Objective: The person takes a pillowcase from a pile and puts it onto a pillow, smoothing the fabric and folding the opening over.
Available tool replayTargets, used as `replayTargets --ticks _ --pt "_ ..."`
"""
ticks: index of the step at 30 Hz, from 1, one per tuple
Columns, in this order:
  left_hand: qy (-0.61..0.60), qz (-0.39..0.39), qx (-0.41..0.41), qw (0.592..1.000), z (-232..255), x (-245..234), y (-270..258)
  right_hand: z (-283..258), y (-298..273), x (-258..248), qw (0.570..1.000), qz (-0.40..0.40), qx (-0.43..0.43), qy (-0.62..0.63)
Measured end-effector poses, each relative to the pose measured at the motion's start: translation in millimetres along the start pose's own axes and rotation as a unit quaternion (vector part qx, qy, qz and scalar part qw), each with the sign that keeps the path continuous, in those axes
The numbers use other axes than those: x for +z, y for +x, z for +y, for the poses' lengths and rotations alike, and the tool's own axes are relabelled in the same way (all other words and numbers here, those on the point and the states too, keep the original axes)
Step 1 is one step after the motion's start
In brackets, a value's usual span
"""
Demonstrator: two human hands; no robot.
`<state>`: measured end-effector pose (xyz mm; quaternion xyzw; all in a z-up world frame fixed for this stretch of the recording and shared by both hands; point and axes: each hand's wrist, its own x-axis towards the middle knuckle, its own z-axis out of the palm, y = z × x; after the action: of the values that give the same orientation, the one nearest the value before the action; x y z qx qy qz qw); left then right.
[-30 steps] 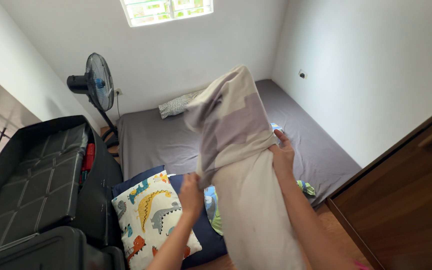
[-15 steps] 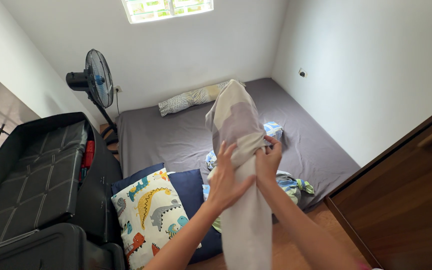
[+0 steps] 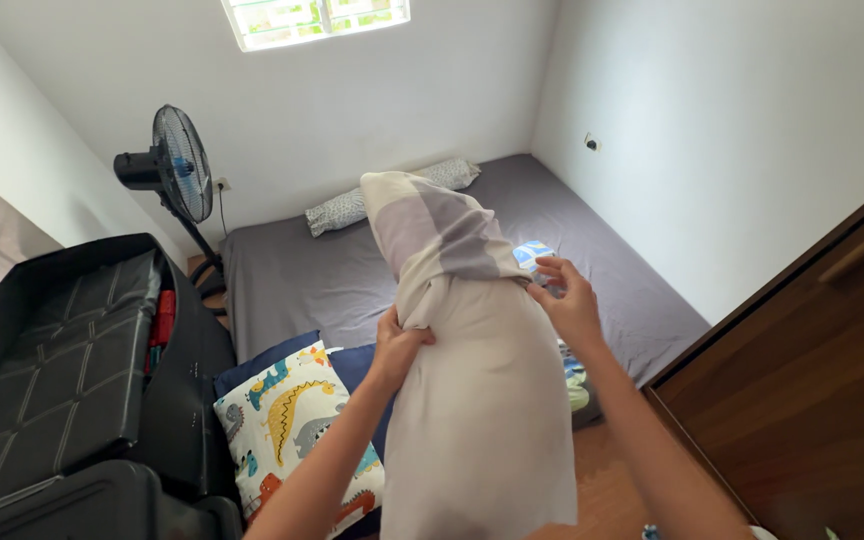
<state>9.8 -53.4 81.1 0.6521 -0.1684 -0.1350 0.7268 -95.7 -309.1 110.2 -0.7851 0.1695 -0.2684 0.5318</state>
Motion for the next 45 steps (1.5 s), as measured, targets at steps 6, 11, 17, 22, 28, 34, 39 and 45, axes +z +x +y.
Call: replayTargets --ticks 6,11,17,22,28,34,39,45 --pt "-0.098 -0.070 -0.109 0.987 -55 -17 8 22 2 6 0.987 -0.081 -0.097 -0.095" --pt "-0.051 0.029 -0.133 0.989 -128 -37 15 35 8 30 0.997 -0.071 0.032 -0.023" --pt "-0.012 0.263 -0.199 0.944 -205 -58 30 17 -43 53 0.938 -0.255 -0.151 -0.178" --pt "-0.056 0.235 -0.294 0.925 -203 -78 31 79 -66 40 0.938 -0.144 -0.243 -0.199" --pt "-0.183 0.053 -0.403 0.895 -124 -79 15 124 -71 40 0.949 0.231 -0.141 -0.159" --pt "-0.030 0.111 -0.216 0.970 -87 -84 -7 96 -80 20 0.715 -0.202 0.471 0.476" --pt "0.448 0.044 -0.224 0.864 -31 -74 -43 33 -65 19 0.903 -0.157 0.270 0.294" --pt "0.454 0.064 0.223 0.860 27 -16 -46 -8 -76 48 0.970 -0.192 0.119 0.091"
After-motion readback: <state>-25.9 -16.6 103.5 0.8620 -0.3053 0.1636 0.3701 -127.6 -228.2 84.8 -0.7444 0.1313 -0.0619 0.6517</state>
